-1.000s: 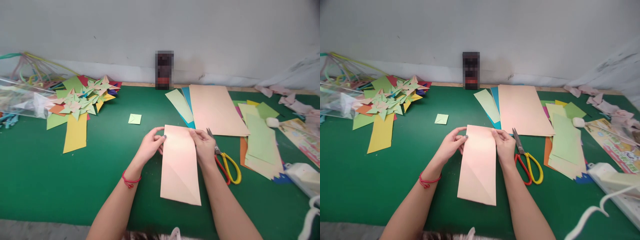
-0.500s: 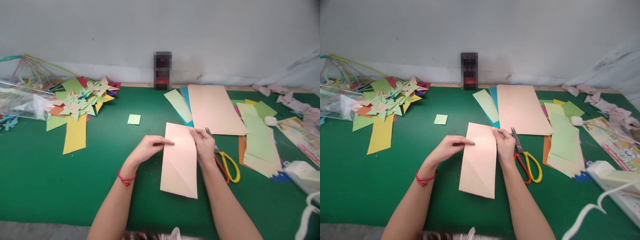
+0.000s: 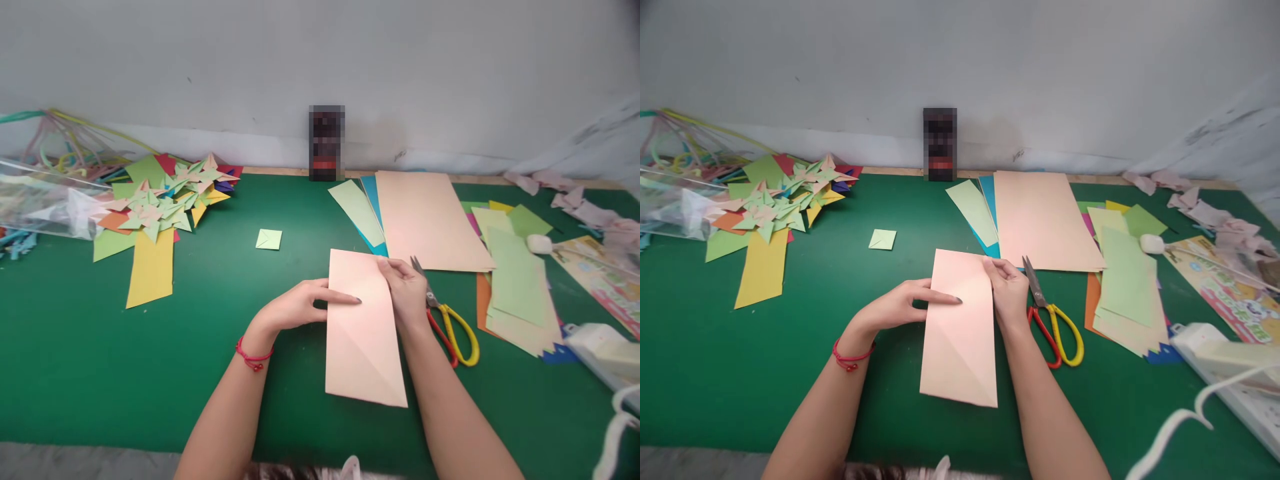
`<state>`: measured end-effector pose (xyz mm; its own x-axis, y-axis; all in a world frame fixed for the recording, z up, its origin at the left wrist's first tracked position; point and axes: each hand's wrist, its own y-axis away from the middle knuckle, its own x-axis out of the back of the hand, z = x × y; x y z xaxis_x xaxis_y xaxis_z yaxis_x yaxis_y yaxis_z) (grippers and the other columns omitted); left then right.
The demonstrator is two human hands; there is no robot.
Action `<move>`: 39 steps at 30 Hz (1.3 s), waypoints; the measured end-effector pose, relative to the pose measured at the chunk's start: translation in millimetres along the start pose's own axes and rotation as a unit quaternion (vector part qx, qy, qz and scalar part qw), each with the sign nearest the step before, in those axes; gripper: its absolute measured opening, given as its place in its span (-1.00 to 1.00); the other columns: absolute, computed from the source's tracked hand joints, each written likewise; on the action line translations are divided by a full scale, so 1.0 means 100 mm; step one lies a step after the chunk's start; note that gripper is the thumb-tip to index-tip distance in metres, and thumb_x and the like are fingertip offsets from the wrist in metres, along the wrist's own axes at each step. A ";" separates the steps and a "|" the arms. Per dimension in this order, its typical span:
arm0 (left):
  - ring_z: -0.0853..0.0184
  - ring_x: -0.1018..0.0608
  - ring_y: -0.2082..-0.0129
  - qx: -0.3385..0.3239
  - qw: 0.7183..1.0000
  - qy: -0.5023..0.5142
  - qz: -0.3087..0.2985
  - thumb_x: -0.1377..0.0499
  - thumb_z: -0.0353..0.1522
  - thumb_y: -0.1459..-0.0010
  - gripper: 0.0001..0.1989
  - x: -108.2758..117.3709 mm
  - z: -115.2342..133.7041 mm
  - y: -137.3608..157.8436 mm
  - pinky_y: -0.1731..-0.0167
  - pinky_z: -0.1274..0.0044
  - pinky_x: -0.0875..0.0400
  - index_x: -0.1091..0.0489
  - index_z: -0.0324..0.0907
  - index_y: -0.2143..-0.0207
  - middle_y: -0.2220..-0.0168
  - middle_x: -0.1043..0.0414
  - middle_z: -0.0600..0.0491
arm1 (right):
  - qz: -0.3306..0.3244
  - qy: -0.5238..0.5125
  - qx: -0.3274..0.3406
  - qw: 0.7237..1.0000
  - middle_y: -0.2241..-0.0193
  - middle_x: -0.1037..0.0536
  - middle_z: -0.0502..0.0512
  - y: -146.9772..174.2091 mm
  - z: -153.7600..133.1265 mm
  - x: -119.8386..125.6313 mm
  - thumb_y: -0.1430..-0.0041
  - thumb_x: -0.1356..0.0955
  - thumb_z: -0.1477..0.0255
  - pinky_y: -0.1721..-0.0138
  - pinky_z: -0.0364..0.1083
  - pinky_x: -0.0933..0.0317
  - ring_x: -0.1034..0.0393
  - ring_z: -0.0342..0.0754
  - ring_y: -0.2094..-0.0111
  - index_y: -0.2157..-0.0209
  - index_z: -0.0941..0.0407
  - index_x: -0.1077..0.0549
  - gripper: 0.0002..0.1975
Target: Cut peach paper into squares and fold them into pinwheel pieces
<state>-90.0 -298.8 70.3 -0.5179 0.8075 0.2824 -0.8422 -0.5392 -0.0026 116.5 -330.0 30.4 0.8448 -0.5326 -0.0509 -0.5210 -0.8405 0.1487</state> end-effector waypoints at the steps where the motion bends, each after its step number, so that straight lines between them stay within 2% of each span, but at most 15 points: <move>1: 0.27 -0.40 0.01 0.000 1.000 -0.004 -0.008 -0.11 -0.42 -0.11 -0.64 0.00 -0.01 0.00 0.04 0.50 -0.29 -0.36 0.05 0.04 -0.02 -0.34 0.09 | -0.002 0.003 0.002 1.000 0.54 -0.55 0.03 0.00 0.00 0.00 0.10 -0.42 0.28 0.50 -0.17 -0.23 -0.39 -0.12 0.53 0.44 0.14 -0.51 -0.78; 9: 0.33 -0.43 0.03 0.007 0.996 0.002 -0.092 -0.09 -0.44 -0.13 -0.64 0.02 -0.03 0.02 0.04 0.56 -0.28 -0.35 -0.01 0.02 0.00 -0.38 0.10 | 0.007 0.006 0.011 1.000 0.55 -0.54 0.03 -0.01 -0.01 0.01 0.10 -0.43 0.28 0.51 -0.18 -0.23 -0.37 -0.13 0.54 0.44 0.15 -0.51 -0.78; 15: 0.33 -0.40 -0.01 0.020 0.997 0.001 -0.070 -0.08 -0.44 -0.14 -0.62 0.01 -0.02 0.01 0.01 0.57 -0.24 -0.31 0.01 -0.02 -0.03 -0.35 0.13 | 0.007 0.011 0.023 1.000 0.56 -0.53 0.01 0.00 -0.01 0.00 0.08 -0.42 0.29 0.47 -0.17 -0.24 -0.37 -0.13 0.53 0.45 0.14 -0.52 -0.80; 21: 0.34 -0.45 0.06 0.032 0.996 0.013 -0.080 -0.05 -0.42 -0.16 -0.71 0.01 -0.08 0.02 0.07 0.58 -0.28 -0.40 -0.05 0.07 0.04 -0.42 0.09 | 0.017 0.017 0.054 0.998 0.51 -0.55 0.03 0.02 -0.04 -0.01 0.08 -0.42 0.30 0.39 -0.12 -0.26 -0.40 -0.09 0.46 0.45 0.13 -0.51 -0.82; 27: 0.31 -0.42 0.04 0.050 0.997 0.040 -0.044 -0.08 -0.37 -0.15 -0.73 0.01 -0.08 0.00 0.02 0.53 -0.26 -0.42 -0.03 0.09 0.03 -0.40 0.08 | 0.033 0.034 0.076 0.996 0.50 -0.54 0.03 0.04 -0.05 0.00 0.05 -0.40 0.29 0.39 -0.12 -0.25 -0.39 -0.09 0.45 0.45 0.13 -0.50 -0.81; 34: 0.26 -0.43 0.05 0.043 0.993 0.083 -0.065 -0.08 -0.35 -0.14 -0.73 0.02 -0.03 0.01 0.04 0.50 -0.27 -0.43 -0.03 0.10 0.00 -0.37 0.04 | 0.027 0.046 0.076 0.996 0.47 -0.53 0.05 0.04 -0.05 0.02 0.03 -0.38 0.25 0.41 -0.11 -0.24 -0.38 -0.08 0.43 0.42 0.15 -0.49 -0.77; 37: 0.27 -0.43 0.06 0.042 0.993 0.076 -0.084 -0.09 -0.33 -0.14 -0.71 0.03 -0.04 0.01 0.05 0.50 -0.26 -0.41 -0.05 0.08 0.02 -0.39 0.02 | 0.020 0.051 0.076 0.996 0.46 -0.53 0.04 0.04 -0.05 0.02 0.02 -0.37 0.24 0.43 -0.12 -0.24 -0.38 -0.08 0.44 0.42 0.15 -0.48 -0.76; 39: 0.28 -0.45 0.13 0.054 0.993 0.062 -0.084 -0.09 -0.31 -0.13 -0.73 0.03 -0.04 0.01 0.10 0.52 -0.28 -0.46 -0.10 0.14 0.09 -0.43 0.02 | 0.027 0.057 0.075 0.995 0.47 -0.53 0.05 0.03 -0.04 0.02 0.02 -0.37 0.23 0.44 -0.12 -0.24 -0.39 -0.08 0.45 0.41 0.15 -0.48 -0.75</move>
<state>-93.1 -296.0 67.1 -0.3921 0.9075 0.1505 -0.9004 -0.4121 0.1394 117.1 -333.3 35.1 0.8195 -0.5693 0.0658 -0.5704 -0.8213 -0.0020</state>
